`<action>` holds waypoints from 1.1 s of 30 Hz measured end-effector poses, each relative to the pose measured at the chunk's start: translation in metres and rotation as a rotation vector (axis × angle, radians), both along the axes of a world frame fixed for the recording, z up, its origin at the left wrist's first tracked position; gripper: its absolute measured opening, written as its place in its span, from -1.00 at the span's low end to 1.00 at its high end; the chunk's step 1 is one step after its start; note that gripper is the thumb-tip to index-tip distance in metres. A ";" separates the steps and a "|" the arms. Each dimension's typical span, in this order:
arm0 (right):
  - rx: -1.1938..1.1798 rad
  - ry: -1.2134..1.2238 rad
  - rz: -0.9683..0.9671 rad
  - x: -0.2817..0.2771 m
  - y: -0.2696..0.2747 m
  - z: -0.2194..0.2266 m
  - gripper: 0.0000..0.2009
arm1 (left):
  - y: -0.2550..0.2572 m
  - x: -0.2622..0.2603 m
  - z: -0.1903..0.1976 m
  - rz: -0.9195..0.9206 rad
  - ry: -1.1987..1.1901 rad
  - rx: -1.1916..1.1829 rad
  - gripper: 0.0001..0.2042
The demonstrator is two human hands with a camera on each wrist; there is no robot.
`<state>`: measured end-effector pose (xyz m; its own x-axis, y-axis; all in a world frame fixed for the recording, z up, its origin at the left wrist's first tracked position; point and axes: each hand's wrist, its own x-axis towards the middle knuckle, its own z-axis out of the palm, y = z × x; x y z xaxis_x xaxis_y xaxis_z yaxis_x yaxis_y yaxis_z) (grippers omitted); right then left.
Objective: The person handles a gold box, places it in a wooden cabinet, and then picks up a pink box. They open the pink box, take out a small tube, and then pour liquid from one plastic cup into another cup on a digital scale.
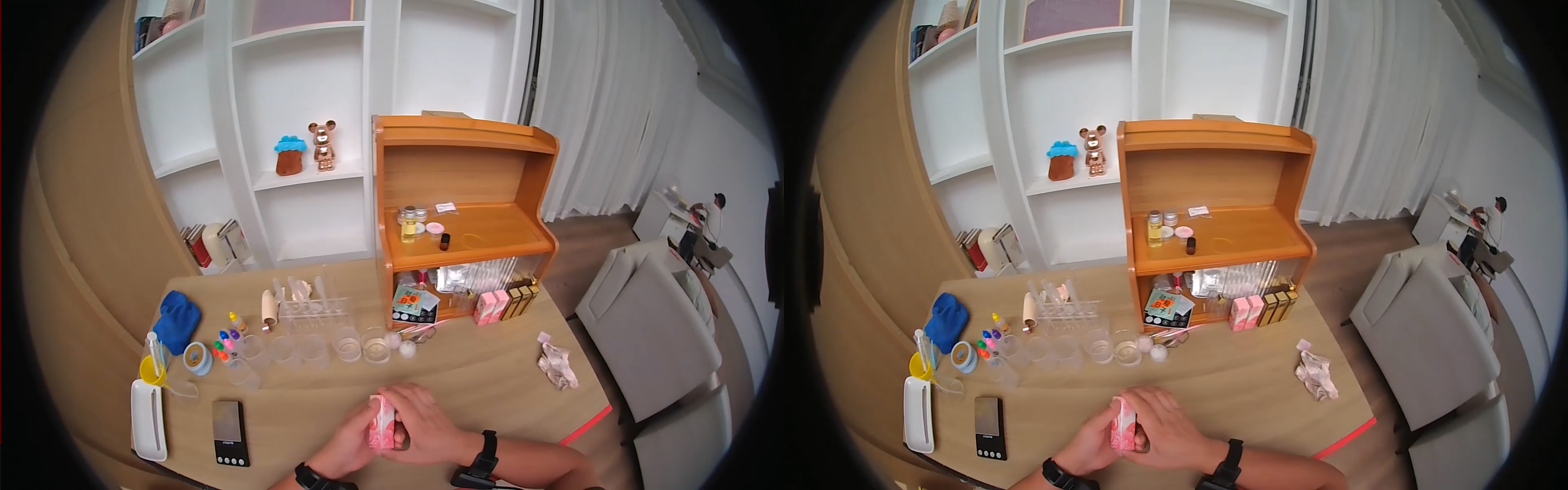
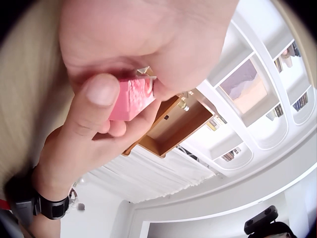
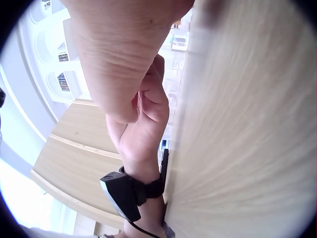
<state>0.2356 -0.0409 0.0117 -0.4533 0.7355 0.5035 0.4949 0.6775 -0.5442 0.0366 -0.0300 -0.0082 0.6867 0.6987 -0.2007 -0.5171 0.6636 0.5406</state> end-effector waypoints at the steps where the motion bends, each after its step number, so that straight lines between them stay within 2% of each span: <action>1: 0.021 0.017 0.007 0.000 0.000 -0.003 -0.04 | 0.001 -0.001 0.005 0.004 0.096 0.114 -0.58; 2: 0.042 0.035 0.018 0.000 0.001 -0.005 -0.04 | 0.002 -0.001 0.007 0.013 0.193 0.228 -0.56; 6: 0.073 0.012 -0.002 -0.002 -0.001 -0.002 -0.01 | 0.002 -0.001 -0.013 0.098 0.221 0.271 -0.57; 8: 0.079 -0.007 0.006 -0.001 -0.001 -0.002 -0.02 | 0.001 0.001 -0.012 0.068 0.102 0.139 -0.58; 12: 0.007 0.025 0.013 0.002 -0.002 -0.001 -0.04 | 0.000 0.002 0.012 0.020 0.008 0.059 -0.58; 14: -0.036 0.027 0.016 0.001 -0.001 -0.003 -0.05 | 0.000 0.001 0.013 0.009 0.179 0.138 -0.58; 18: -0.002 0.042 0.010 -0.001 -0.001 -0.002 -0.05 | 0.003 -0.001 -0.005 0.047 0.299 0.248 -0.58; 20: 0.032 0.034 0.024 -0.002 -0.001 -0.003 -0.04 | 0.002 0.000 -0.014 0.067 0.118 0.238 -0.63; 21: 0.025 0.035 0.028 -0.001 -0.001 -0.003 -0.04 | 0.001 0.001 -0.010 0.071 0.120 0.231 -0.63; 23: -0.054 0.054 0.037 0.000 -0.002 0.000 -0.05 | 0.000 0.003 0.002 0.023 -0.125 0.031 -0.62; 24: -0.059 0.052 0.049 0.000 -0.003 -0.001 -0.05 | -0.001 0.002 0.005 0.035 -0.126 0.027 -0.62; 26: -0.046 0.062 0.016 -0.001 -0.002 0.000 -0.05 | 0.000 0.000 0.010 0.040 0.077 0.050 -0.61; 27: -0.044 0.057 0.033 -0.001 -0.001 0.001 -0.05 | 0.001 0.000 0.012 0.057 0.073 0.051 -0.61; 29: -0.100 0.018 0.017 -0.002 -0.002 0.002 -0.03 | 0.001 -0.001 0.013 0.015 0.245 0.227 -0.60; 33: -0.015 0.000 0.011 -0.002 -0.002 0.001 0.00 | 0.002 0.006 -0.013 0.084 0.255 0.233 -0.55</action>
